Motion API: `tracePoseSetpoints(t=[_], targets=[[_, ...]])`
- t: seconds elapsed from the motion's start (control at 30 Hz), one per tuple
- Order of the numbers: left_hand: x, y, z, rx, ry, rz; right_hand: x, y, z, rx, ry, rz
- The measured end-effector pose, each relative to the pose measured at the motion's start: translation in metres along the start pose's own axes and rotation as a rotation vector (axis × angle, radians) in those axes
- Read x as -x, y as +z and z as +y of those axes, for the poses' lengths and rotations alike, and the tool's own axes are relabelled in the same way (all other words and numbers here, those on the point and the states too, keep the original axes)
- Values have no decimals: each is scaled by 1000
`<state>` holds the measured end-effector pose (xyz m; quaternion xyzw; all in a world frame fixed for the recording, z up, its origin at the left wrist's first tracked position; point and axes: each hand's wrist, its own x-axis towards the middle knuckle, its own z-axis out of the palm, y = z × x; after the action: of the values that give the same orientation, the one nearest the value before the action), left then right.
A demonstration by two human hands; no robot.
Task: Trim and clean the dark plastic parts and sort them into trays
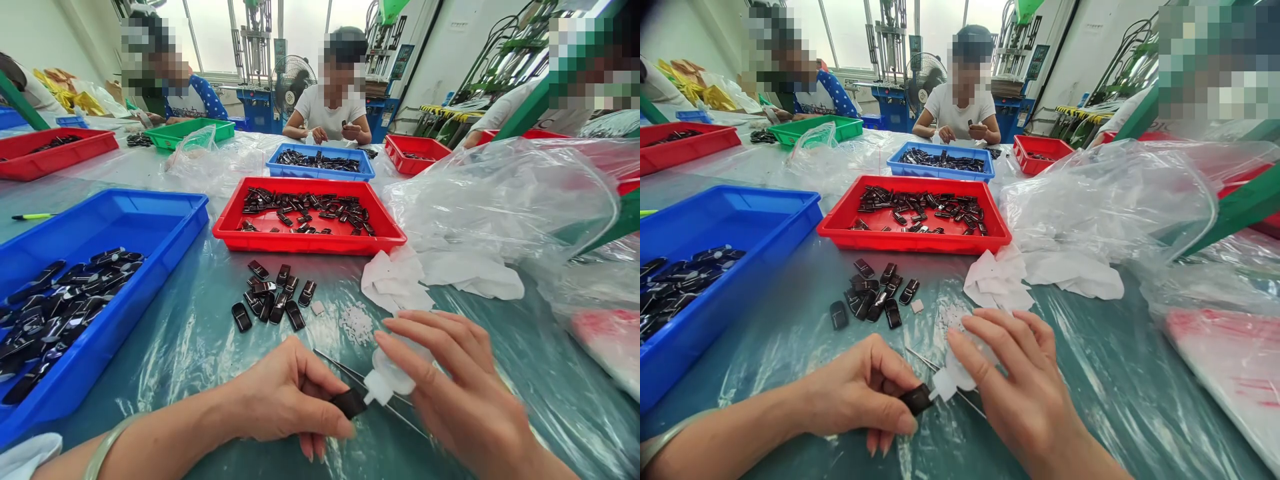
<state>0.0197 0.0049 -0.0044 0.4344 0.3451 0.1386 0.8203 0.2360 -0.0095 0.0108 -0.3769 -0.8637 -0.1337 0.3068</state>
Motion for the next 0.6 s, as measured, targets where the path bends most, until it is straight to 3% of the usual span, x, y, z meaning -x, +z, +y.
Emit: tracePoseSetpoints(t=[0.07, 0.2, 0.27, 0.4, 0.6], targets=[[1, 0, 0, -2, 7, 2, 1, 0, 9, -54, 116, 10], [2, 1, 1, -34, 21, 22, 5, -1, 41, -172, 733, -18], [2, 2, 2, -60, 26, 41, 8, -2, 60, -181, 913, -60], [3, 4, 3, -117, 30, 95, 15, -2, 91, -181, 1034, -147], [4, 6, 4, -216, 45, 125, 19, -3, 106, -213, 1083, -224]])
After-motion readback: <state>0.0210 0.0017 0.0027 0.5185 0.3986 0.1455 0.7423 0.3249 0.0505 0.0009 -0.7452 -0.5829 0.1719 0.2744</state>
